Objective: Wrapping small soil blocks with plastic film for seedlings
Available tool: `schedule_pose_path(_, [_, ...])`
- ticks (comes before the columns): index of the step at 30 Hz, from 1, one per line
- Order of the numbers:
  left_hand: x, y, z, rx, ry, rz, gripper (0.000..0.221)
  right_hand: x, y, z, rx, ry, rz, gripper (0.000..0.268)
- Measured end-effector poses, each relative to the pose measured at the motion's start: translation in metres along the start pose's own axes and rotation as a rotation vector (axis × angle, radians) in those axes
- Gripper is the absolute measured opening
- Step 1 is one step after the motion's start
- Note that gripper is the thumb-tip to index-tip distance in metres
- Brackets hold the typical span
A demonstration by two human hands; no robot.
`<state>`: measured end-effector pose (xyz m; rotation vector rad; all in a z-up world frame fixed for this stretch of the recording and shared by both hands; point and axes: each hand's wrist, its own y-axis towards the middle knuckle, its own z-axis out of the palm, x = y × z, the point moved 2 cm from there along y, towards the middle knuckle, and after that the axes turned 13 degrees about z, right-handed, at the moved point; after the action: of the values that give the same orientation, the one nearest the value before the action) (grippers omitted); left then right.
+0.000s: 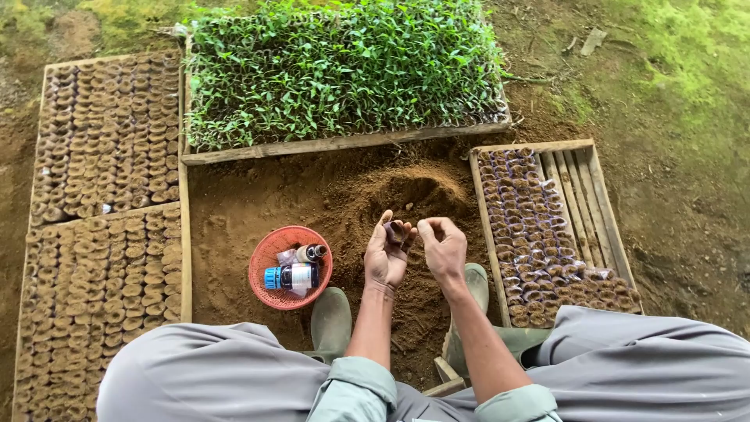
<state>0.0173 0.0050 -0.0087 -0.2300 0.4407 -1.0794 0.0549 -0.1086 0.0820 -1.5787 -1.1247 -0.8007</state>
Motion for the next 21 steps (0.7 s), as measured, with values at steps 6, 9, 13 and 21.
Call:
schedule_pose_path(6, [0.028, 0.007, -0.017, 0.02, 0.147, -0.05, 0.041, -0.025, 0.001, 0.002, 0.139, 0.175, 0.201, 0.017])
schedule_pose_path(9, [0.034, -0.008, 0.007, 0.02, 0.189, -0.075, 0.039, -0.013, -0.007, -0.007, 0.144, 0.208, 0.263, 0.019])
schedule_pose_path(13, [0.052, -0.006, 0.004, 0.039, 0.2, -0.111, 0.039, -0.044, 0.011, -0.019, 0.093, 0.246, 0.28, 0.017])
schedule_pose_path(21, [0.092, 0.003, -0.008, -0.071, 0.173, -0.288, 0.035, -0.034, 0.012, -0.073, 0.015, -0.3, 0.016, 0.012])
